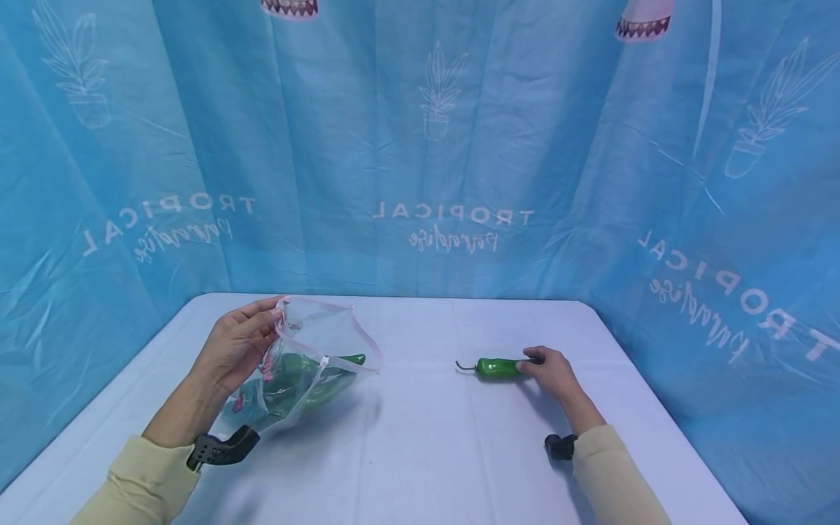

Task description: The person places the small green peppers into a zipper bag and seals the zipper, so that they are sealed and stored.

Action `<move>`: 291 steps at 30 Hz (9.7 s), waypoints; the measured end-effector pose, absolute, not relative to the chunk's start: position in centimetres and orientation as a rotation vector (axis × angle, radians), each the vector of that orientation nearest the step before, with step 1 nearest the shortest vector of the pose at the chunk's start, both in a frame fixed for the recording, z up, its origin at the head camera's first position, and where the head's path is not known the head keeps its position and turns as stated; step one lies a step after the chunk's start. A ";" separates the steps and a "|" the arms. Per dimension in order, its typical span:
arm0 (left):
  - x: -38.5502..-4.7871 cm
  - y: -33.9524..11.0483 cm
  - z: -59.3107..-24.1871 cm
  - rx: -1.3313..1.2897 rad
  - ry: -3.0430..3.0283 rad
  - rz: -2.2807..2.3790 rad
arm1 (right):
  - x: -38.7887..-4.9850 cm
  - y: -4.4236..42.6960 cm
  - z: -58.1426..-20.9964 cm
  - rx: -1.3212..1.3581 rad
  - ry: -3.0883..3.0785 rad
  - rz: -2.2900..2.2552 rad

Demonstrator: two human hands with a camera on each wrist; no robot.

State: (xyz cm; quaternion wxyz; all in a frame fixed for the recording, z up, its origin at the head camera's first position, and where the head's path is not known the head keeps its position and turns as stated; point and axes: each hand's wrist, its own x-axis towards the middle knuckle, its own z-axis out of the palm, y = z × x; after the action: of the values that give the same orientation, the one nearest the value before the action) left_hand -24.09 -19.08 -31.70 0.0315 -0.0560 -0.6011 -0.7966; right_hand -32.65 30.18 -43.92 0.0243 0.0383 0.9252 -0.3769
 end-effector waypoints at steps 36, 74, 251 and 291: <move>-24.1 -19.1 -31.7 -0.199 -1.839 -2.463 | -31.6 30.8 -44.4 0.050 2.850 -1.292; -24.2 -19.2 -31.3 -0.220 -1.812 -2.472 | -28.0 23.2 -37.9 -0.330 2.850 -1.571; -25.7 -17.7 -32.9 0.063 -2.170 -2.018 | -25.4 10.0 -35.7 -0.594 2.895 -1.700; -26.1 -14.0 -36.2 -0.088 -2.411 -1.593 | -24.7 11.6 -39.2 -0.439 2.814 -1.721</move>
State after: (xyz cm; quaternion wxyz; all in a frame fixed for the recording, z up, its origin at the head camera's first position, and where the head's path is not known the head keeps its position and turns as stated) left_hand -26.15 -14.03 -36.17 0.1249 -0.0301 -0.8273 -0.5469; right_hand -24.72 11.58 -39.20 -0.0929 -0.1313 0.8419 -0.5151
